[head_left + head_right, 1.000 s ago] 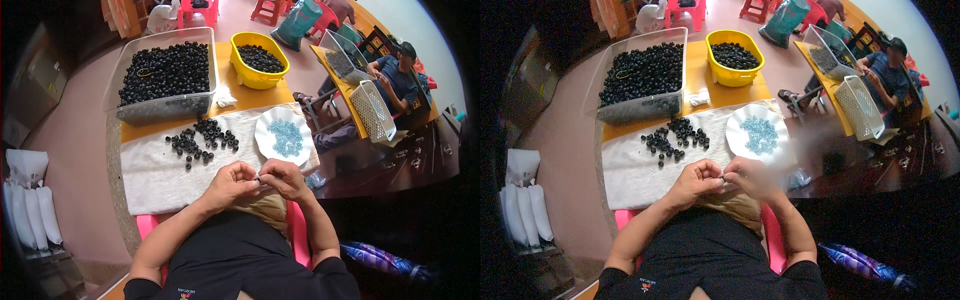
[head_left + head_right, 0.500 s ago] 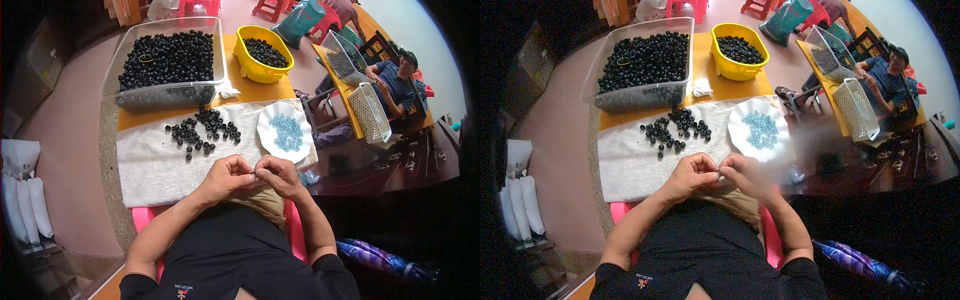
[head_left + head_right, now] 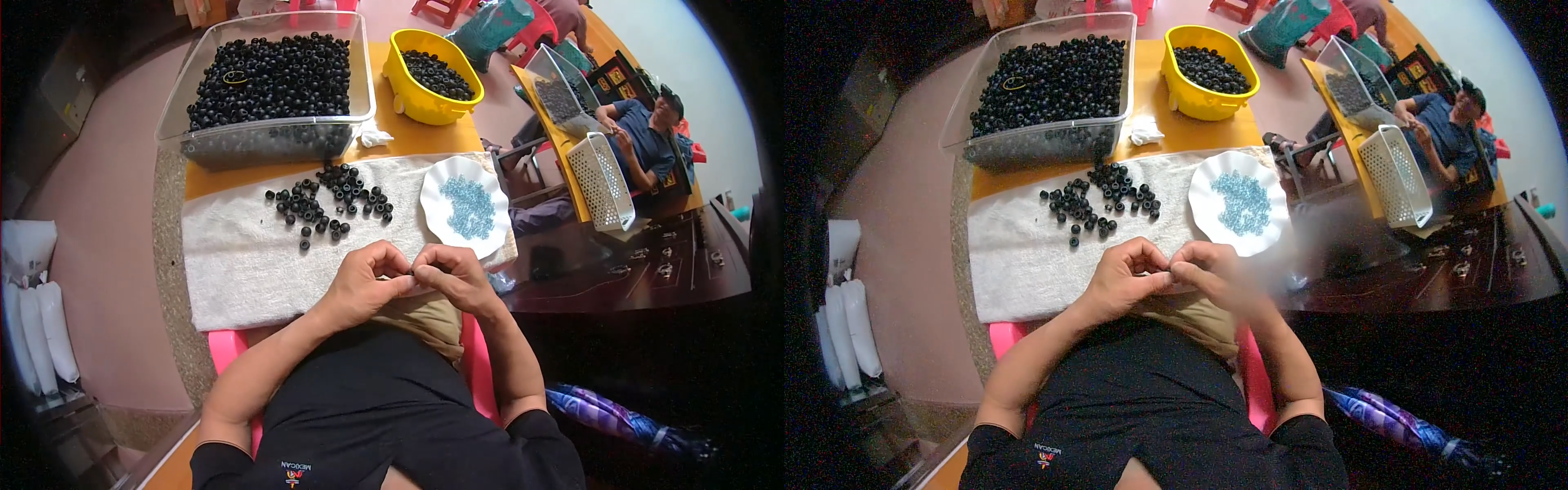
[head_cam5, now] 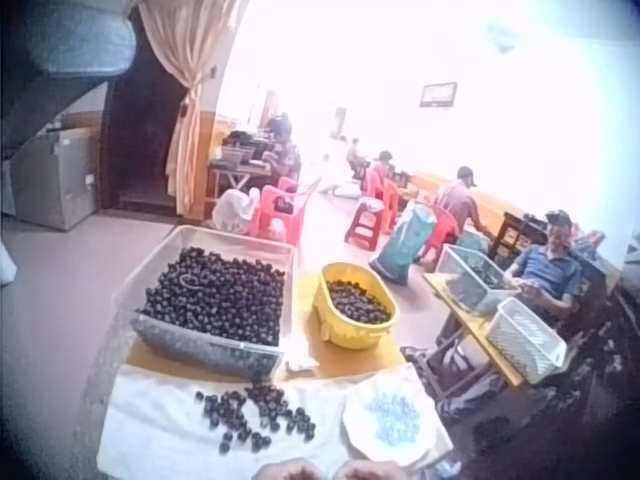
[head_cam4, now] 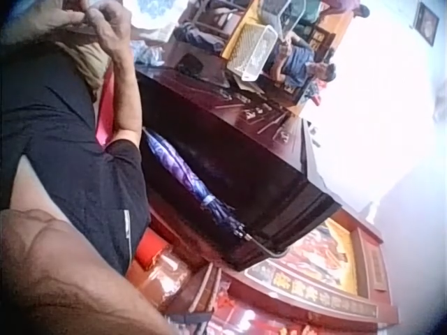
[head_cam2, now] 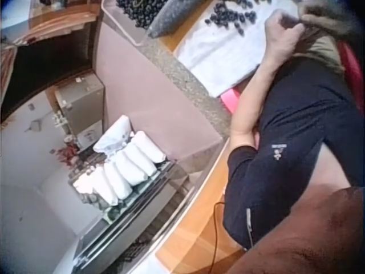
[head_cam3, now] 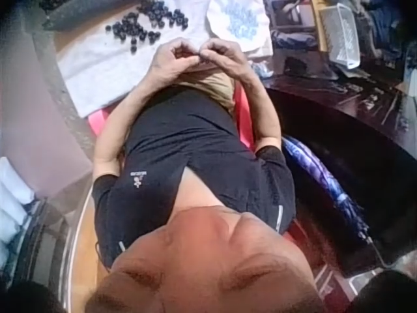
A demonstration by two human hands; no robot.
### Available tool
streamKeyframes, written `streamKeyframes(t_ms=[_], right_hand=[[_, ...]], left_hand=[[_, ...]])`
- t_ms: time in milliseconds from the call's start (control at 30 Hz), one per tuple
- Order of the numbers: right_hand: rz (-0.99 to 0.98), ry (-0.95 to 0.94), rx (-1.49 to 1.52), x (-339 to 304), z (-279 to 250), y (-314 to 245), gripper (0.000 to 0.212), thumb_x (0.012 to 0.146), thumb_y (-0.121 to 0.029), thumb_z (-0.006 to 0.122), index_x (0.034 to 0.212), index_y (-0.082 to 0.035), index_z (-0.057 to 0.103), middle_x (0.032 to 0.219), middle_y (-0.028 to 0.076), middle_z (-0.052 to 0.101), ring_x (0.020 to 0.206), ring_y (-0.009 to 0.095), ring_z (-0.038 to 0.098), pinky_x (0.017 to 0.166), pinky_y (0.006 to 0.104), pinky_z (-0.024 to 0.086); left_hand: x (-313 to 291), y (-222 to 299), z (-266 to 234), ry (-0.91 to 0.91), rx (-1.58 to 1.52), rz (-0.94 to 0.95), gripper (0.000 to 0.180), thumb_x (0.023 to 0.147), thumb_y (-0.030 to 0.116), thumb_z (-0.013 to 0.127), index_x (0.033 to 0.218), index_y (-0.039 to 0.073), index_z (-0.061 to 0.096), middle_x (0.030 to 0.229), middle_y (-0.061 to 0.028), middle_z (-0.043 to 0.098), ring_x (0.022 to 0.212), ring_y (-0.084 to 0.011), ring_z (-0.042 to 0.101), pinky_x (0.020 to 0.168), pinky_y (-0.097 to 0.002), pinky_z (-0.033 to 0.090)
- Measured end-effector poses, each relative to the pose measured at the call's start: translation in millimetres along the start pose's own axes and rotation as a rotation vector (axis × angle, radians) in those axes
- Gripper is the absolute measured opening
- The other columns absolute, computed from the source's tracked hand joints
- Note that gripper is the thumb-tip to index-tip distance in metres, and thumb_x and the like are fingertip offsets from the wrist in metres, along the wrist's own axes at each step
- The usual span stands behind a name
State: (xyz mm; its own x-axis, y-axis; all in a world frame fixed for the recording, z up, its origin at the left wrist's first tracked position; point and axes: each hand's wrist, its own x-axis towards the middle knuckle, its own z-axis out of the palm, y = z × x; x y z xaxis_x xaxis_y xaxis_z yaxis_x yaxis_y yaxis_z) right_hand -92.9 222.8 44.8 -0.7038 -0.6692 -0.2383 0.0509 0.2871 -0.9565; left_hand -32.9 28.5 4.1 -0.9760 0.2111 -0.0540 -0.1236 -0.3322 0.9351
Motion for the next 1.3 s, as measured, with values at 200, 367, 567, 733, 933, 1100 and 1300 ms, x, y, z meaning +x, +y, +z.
streamKeyframes(t_ms=[200,367,567,733,933,1100,1300], right_hand=[[-0.033,0.087,0.048,3,11,9,0.014,0.093,-0.012,0.063,0.089,0.001,0.063,0.082,-0.002,0.058,0.075,0.004,0.051,0.067,0.0193,0.041],[0.038,0.128,0.254,2,16,15,0.017,0.093,-0.020,0.065,0.092,-0.003,0.065,0.082,-0.002,0.064,0.075,0.005,0.057,0.069,0.0199,0.046],[-0.002,0.177,0.142,2,21,11,0.016,0.091,-0.019,0.067,0.094,-0.004,0.065,0.081,0.000,0.064,0.072,0.008,0.058,0.064,0.0242,0.047],[-0.534,0.230,-0.493,4,23,5,0.014,0.087,-0.004,0.065,0.100,0.001,0.064,0.087,0.011,0.062,0.073,0.019,0.061,0.063,0.0285,0.048],[-0.540,0.140,-0.547,10,19,-6,0.021,0.083,-0.001,0.067,0.103,-0.002,0.065,0.088,0.014,0.063,0.076,0.028,0.064,0.065,0.0336,0.050],[-0.689,0.206,-0.585,55,23,-26,0.015,0.081,0.001,0.069,0.095,-0.003,0.066,0.087,0.013,0.065,0.075,0.030,0.065,0.064,0.0349,0.052],[-0.708,0.044,-1.004,114,33,-25,0.015,0.081,-0.007,0.066,0.096,-0.008,0.069,0.096,0.006,0.068,0.084,0.028,0.066,0.070,0.0365,0.054]], left_hand=[[-2,-2,-2,0.047,-0.027,0.055,0.013,0.085,0.003,0.070,0.091,0.001,0.058,0.087,-0.0019,0.064,0.082,-0.0075,0.062,0.071,-0.0220,0.051],[-3,-2,-4,0.023,-0.014,0.024,0.016,0.085,-0.002,0.069,0.096,0.001,0.057,0.093,-0.0045,0.063,0.087,-0.0095,0.063,0.078,-0.0241,0.053],[-6,3,-4,0.010,-0.194,0.005,0.016,0.085,-0.002,0.070,0.095,0.001,0.057,0.093,-0.0045,0.064,0.086,-0.0090,0.062,0.077,-0.0226,0.052],[-6,1,-7,0.059,-0.299,-0.016,0.015,0.085,-0.002,0.068,0.093,0.000,0.056,0.092,-0.0064,0.064,0.085,-0.0118,0.064,0.076,-0.0260,0.056],[-16,7,-11,0.131,-0.349,-0.056,0.013,0.087,0.000,0.068,0.094,-0.001,0.057,0.091,-0.0076,0.065,0.082,-0.0132,0.065,0.076,-0.0259,0.056],[-27,0,-21,0.180,-0.356,-0.066,0.013,0.086,-0.001,0.067,0.094,0.000,0.057,0.091,-0.0081,0.064,0.081,-0.0151,0.066,0.076,-0.0294,0.059],[-26,-1,-22,0.177,-0.366,-0.098,0.014,0.086,-0.001,0.068,0.092,-0.001,0.056,0.090,-0.0056,0.062,0.081,-0.0134,0.065,0.076,-0.0265,0.058]])
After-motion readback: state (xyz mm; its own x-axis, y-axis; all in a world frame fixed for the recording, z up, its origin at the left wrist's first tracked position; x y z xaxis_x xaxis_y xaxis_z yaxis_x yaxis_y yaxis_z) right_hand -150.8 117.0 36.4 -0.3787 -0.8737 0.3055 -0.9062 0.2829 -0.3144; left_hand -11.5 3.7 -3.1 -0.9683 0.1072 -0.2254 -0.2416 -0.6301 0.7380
